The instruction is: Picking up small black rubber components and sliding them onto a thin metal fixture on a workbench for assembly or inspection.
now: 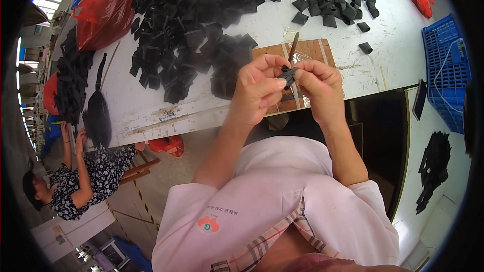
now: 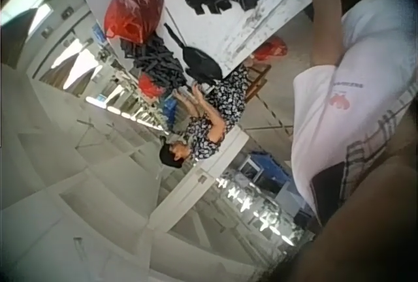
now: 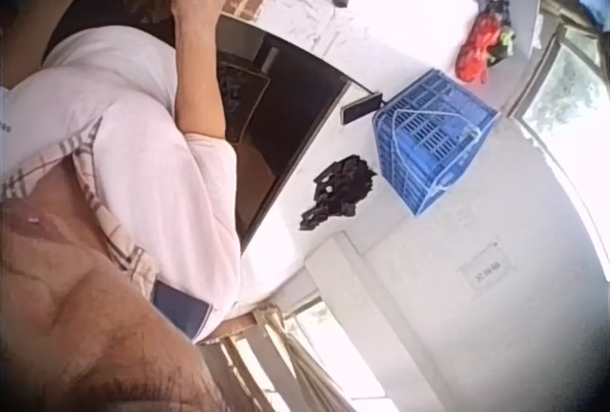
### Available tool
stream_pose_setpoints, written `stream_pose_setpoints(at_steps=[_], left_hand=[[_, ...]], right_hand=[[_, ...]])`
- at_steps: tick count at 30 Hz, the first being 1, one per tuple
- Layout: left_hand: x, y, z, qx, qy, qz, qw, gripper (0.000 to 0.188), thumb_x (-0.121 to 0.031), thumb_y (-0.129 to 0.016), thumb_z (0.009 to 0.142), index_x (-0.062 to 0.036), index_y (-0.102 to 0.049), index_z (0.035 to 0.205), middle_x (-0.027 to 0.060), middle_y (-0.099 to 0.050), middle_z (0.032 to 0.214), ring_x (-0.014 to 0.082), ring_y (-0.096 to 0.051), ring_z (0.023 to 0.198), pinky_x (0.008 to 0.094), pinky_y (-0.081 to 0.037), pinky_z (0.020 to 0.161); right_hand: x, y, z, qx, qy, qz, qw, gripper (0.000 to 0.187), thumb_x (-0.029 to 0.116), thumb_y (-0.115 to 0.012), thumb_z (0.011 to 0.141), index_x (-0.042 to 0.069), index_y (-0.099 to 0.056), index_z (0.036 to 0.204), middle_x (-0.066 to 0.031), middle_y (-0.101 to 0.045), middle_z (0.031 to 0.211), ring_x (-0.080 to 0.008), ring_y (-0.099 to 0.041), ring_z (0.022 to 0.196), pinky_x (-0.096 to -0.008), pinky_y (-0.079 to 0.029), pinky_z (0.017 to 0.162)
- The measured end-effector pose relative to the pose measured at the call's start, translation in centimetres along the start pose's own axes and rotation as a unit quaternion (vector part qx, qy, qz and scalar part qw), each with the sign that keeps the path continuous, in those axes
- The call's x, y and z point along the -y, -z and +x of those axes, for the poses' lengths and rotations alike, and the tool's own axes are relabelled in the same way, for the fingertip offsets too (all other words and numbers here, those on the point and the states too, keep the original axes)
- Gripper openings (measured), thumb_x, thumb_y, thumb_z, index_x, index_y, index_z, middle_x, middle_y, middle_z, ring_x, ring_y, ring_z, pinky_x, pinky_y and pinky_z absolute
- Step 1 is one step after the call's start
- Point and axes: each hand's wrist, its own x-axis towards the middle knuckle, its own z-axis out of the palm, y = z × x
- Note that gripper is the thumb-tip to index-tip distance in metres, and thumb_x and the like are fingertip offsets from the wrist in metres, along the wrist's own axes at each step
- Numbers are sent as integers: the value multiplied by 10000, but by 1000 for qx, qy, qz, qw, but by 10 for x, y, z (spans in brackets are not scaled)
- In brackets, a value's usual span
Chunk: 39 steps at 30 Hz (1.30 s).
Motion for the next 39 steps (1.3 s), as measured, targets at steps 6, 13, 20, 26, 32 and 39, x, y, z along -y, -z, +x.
stream_pose_setpoints(at_steps=[6, 13, 20, 26, 32, 39], left_hand=[[26, -5, 8, -213, -293, 493, 791, 136, 79, -525, 735, 46, -538, 866, 55, -550, 727, 30, -466, 458, 159, -362, 392], [-21, -17, 22, 87, -2, -75, 993, 166, 39, -425, 816, 33, -508, 960, 164, -593, 851, 23, -325, 306, 168, -232, 290], [-10, 10, 33, -14, 43, -43, 998, 117, -102, -452, 877, -27, -524, 931, 31, -576, 739, 17, -297, 333, 154, -210, 326], [-12, -9, 33, -87, -56, 61, 993, 79, -81, -517, 841, -35, -542, 900, 22, -572, 754, 42, -346, 386, 173, -258, 372], [-14, -17, 37, -87, -383, 580, 714, 318, -36, -566, 770, -11, -531, 1085, 82, -570, 913, 153, -552, 799, 221, -442, 658], [-12, -18, 32, -42, -299, 357, 884, 115, -20, -532, 807, 20, -599, 891, 85, -587, 895, 164, -555, 806, 272, -417, 776]], right_hand=[[-8, 11, 7, 155, -181, 318, 918, 98, 121, -563, 803, 24, -556, 800, 57, -387, 596, -33, -312, 486, -164, -255, 420], [52, -7, 17, 123, 5, -29, 992, 251, 264, -563, 834, 64, -549, 682, 69, -421, 556, -3, -320, 473, -159, -246, 413], [16, 22, 58, 225, -119, 82, 964, 255, 295, -582, 819, 61, -566, 722, 58, -420, 579, -21, -305, 487, -164, -239, 414], [19, 17, 58, 191, -1, -9, 982, 257, 279, -554, 842, 36, -567, 760, 48, -426, 574, -24, -351, 497, -165, -282, 437], [13, 9, 29, -27, 276, -193, 941, 292, 259, -607, 788, 6, -565, 927, -13, -501, 689, -77, -467, 607, -200, -377, 532], [27, -5, 20, -14, 345, -311, 886, 297, 170, -736, 643, 31, -595, 865, -27, -523, 724, -105, -471, 579, -221, -388, 495]])
